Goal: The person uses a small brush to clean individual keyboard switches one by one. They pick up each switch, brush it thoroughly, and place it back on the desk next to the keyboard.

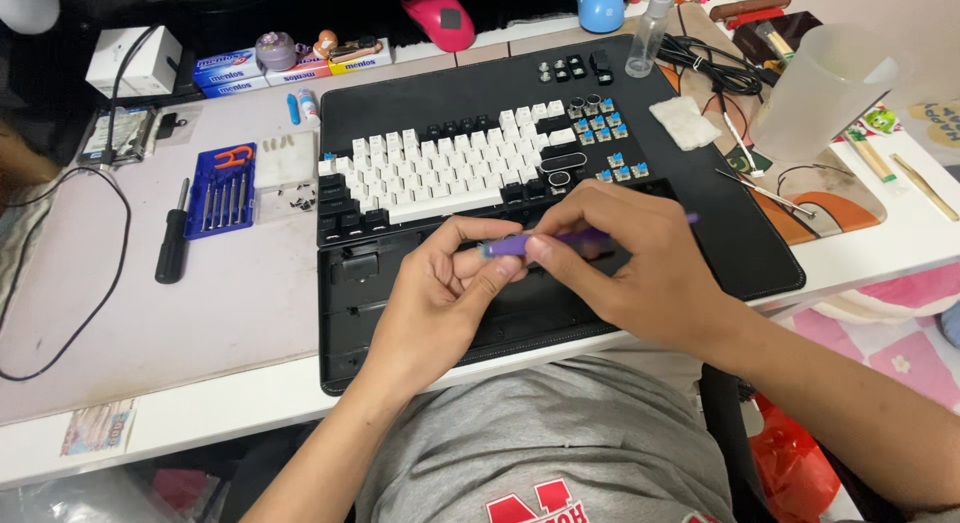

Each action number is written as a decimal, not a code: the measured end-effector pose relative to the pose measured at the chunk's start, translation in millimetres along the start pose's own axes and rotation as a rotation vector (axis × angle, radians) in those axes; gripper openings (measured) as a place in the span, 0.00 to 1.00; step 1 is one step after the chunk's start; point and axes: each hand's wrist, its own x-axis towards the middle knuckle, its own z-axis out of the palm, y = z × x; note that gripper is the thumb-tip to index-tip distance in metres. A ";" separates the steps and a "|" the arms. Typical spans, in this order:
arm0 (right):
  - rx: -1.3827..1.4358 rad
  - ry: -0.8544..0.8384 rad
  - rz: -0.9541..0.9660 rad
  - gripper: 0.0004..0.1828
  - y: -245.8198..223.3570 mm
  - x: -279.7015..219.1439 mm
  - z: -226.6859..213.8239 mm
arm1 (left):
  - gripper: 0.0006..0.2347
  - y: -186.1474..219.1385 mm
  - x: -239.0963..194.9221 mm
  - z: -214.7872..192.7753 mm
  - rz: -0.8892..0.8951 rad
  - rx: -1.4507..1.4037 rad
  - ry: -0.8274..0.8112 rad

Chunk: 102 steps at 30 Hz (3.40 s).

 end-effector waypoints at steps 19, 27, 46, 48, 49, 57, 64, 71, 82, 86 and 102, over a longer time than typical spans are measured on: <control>-0.100 0.016 0.038 0.03 12.5 0.3 -12.8 | 0.09 -0.3 2.8 6.5 -0.064 -0.087 0.093; 0.062 -0.173 -0.086 0.17 17.9 0.5 -12.3 | 0.11 14.9 -0.6 13.5 -0.191 -0.013 0.136; -0.328 0.081 0.254 0.09 135.8 39.0 -52.6 | 0.11 23.9 -6.3 10.5 -0.104 0.305 0.083; -0.488 0.115 0.259 0.07 191.3 53.2 -58.0 | 0.10 26.1 -6.7 9.3 -0.070 0.387 0.084; -0.498 0.117 0.256 0.07 194.6 56.7 -55.9 | 0.10 24.6 -6.5 8.3 -0.062 0.381 0.080; -0.486 -0.059 0.600 0.07 219.1 81.6 -38.3 | 0.11 33.9 -6.3 4.0 -0.154 0.562 0.047; -0.553 -0.105 0.519 0.05 224.8 81.0 -38.7 | 0.10 37.9 -5.8 1.4 -0.127 0.567 0.042; -0.652 -0.193 0.532 0.05 216.2 87.7 -34.0 | 0.10 42.6 -7.2 -1.3 -0.140 0.600 0.063; -0.663 -0.254 0.602 0.07 206.8 105.0 -39.7 | 0.11 56.4 -10.0 -11.5 -0.110 0.690 0.114; -0.643 -0.395 0.727 0.04 168.6 125.9 -41.4 | 0.10 59.1 -8.7 -30.0 -0.079 0.801 0.089; -0.753 -0.381 0.463 0.11 257.8 166.2 21.7 | 0.12 81.7 -8.8 -63.3 -0.304 0.818 0.165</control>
